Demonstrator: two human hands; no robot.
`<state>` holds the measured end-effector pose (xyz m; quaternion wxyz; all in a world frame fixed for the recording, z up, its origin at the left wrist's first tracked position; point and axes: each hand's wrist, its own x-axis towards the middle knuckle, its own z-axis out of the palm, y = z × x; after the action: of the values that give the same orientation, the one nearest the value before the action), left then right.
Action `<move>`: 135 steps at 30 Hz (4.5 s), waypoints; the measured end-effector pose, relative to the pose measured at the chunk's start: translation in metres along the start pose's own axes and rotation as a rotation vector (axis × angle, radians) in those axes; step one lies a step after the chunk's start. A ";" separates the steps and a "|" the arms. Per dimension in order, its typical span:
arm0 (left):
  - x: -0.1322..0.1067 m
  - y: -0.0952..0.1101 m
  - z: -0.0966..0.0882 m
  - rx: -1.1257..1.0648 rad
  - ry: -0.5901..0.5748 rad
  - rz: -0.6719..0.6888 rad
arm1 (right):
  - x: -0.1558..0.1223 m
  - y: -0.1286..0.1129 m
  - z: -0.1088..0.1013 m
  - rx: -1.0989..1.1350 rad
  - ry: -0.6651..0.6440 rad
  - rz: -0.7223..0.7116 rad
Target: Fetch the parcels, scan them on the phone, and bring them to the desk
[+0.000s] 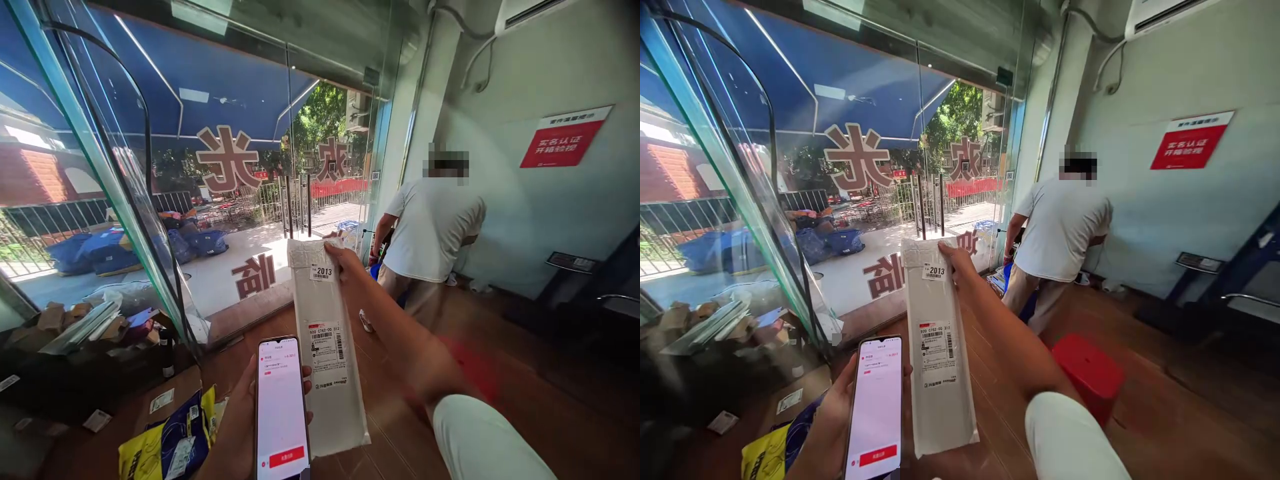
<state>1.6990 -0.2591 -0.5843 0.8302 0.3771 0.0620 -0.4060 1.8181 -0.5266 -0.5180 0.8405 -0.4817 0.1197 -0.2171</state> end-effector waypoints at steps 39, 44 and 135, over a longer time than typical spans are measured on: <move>0.099 -0.259 0.249 0.259 -0.584 -0.484 | -0.179 -0.259 -0.383 0.069 0.551 -0.419; 0.125 -0.298 0.286 0.329 -0.615 -0.539 | -0.190 -0.287 -0.444 0.097 0.651 -0.438; 1.084 -0.553 0.974 0.051 -0.127 -0.389 | 0.728 -0.583 -1.281 0.108 0.696 -0.327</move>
<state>1.8211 -1.8116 -0.6561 0.7287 0.3524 0.0707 -0.5829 1.7852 -2.1047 -0.6600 0.7280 -0.3468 0.3078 -0.5050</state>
